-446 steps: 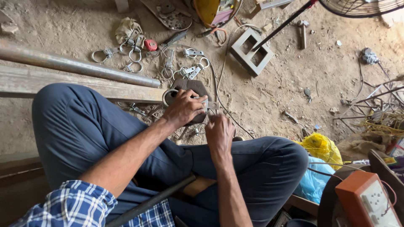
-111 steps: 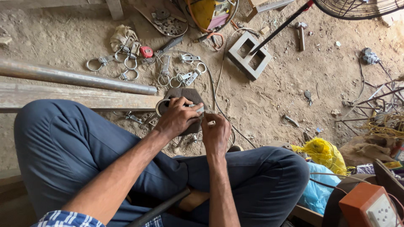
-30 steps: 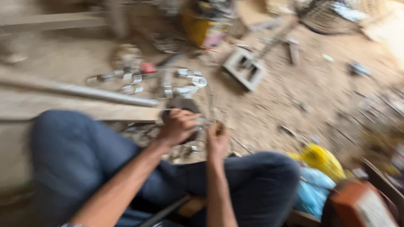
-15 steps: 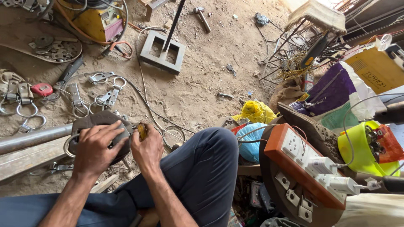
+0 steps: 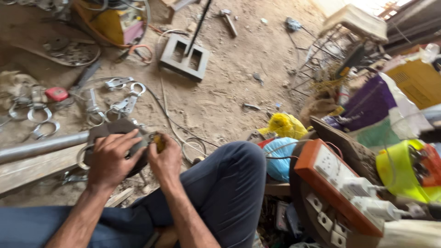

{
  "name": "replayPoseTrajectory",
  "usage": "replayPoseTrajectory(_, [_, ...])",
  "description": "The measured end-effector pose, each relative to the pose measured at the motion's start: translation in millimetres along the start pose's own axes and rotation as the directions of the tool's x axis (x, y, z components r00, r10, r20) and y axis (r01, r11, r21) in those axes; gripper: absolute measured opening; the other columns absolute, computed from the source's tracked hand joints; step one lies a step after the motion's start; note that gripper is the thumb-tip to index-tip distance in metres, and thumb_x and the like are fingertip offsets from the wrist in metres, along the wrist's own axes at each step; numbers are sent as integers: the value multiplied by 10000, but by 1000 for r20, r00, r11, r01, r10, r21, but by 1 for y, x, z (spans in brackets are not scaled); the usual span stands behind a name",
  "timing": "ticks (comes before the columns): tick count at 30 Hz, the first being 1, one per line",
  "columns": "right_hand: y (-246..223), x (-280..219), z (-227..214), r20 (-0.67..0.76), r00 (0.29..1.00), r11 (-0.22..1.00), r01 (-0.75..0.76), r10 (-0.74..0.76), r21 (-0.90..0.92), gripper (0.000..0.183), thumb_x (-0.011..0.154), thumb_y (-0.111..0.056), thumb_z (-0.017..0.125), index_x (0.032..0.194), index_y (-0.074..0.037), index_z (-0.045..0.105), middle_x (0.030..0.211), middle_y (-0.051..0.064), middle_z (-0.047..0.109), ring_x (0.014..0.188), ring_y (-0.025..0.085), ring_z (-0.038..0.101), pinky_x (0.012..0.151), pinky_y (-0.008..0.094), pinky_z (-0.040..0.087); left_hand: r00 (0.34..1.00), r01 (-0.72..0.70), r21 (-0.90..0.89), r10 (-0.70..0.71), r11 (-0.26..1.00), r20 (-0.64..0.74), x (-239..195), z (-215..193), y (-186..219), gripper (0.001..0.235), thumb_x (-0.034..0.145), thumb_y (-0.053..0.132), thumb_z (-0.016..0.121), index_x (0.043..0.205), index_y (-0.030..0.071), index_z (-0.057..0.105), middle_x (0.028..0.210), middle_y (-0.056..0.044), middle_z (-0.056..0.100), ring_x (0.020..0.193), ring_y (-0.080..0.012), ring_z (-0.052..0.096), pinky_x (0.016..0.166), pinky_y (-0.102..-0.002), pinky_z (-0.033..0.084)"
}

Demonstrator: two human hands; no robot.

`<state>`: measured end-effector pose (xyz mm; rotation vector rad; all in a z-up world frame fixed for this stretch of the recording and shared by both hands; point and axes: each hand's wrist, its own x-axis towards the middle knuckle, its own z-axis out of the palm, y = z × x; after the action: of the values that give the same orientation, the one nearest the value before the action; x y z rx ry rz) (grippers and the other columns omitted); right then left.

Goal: The person sits on the floor and uses a hammer to assemble metal shackles by fitting pins and plates together. They strike the components with the hammer to secure them and place the parts on the ground.

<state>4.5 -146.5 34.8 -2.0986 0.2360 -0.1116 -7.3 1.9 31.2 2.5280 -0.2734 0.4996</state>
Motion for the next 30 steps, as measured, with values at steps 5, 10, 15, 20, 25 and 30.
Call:
replayPoseTrajectory(5, [32,12,7,134,990,997,-56,49,49,285,887,-166,663,1128,-22,717,898,189,766,749,272,700,688,407,559,989,-70,55,77,996,-123,0,11,-1,326,805,317,777,1046,97,786,973,-74,764,953,-260,700,849,-458,503])
replayPoseTrajectory(10, [58,46,0,150,989,999,-4,11,-53,378,902,-264,700,1193,-24,689,1058,139,772,945,246,737,835,372,569,973,-32,-80,13,996,-229,13,23,6,343,719,304,816,977,80,782,844,-119,731,824,-301,696,813,-465,498])
replayPoseTrajectory(15, [68,46,-5,209,978,993,43,-19,-109,374,902,-183,673,1214,22,694,1028,167,761,827,240,714,739,386,585,998,10,-8,-9,1000,61,0,48,-6,327,790,362,836,1010,124,787,1277,-55,730,1144,-246,639,1011,-493,428])
replayPoseTrajectory(20, [46,39,-10,228,973,971,43,12,-234,343,912,-156,657,1206,8,725,972,184,769,746,250,687,669,414,579,995,49,9,-49,999,84,-3,59,-14,311,801,336,847,1042,149,784,1327,-37,711,1142,-225,645,1040,-496,427])
replayPoseTrajectory(25, [45,39,-11,220,974,972,104,-57,-212,363,882,-140,632,1215,-20,708,970,177,755,687,204,675,620,400,584,994,55,12,-55,998,93,-3,65,-16,318,823,353,826,1057,143,777,1322,-39,713,1114,-226,656,996,-484,449])
replayPoseTrajectory(30, [55,44,-9,247,969,971,78,-20,-226,344,896,-152,633,1202,-10,702,863,175,716,582,187,562,508,362,516,995,46,4,-46,999,92,-3,67,-17,315,831,360,830,1059,148,780,1324,-42,709,1116,-218,653,994,-470,452])
